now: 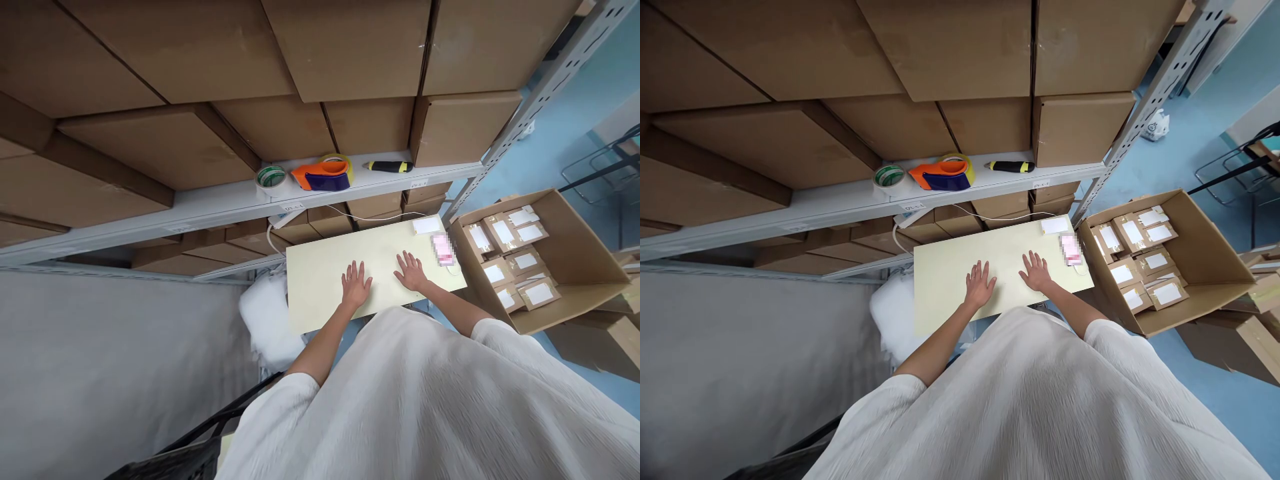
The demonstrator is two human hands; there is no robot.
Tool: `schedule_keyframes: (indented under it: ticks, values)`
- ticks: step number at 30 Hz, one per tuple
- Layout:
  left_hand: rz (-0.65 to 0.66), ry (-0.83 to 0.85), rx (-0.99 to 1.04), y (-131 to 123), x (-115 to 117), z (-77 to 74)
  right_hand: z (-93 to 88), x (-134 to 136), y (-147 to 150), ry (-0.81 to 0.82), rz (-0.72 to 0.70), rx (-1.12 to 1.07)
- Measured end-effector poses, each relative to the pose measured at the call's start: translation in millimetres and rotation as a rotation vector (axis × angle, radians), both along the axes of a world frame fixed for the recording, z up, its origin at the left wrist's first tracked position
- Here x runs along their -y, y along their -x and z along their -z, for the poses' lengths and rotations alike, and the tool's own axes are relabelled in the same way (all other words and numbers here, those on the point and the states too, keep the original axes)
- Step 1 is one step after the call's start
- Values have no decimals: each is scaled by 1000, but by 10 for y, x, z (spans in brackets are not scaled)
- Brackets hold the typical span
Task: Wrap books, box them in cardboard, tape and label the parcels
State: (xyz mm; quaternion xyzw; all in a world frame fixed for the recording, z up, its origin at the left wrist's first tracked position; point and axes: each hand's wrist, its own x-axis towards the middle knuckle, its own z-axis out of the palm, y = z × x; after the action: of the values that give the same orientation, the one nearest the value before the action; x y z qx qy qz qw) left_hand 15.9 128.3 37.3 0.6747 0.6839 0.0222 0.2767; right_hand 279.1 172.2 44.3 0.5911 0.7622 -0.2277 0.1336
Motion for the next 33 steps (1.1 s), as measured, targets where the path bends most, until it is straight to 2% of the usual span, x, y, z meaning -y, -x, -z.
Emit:
schedule_keyframes:
  ticks: [17,28,33]
  values:
    - [-6,11,-5,-82,8,-50,10,-8,-84,-24,-25,-18]
    - [-119,-9,43,-539,78,11,29,-159,-425,-21,-92,-52]
    - [-172,-26,46,-711,155,-29,47,-254,-463,-25,-168,-68]
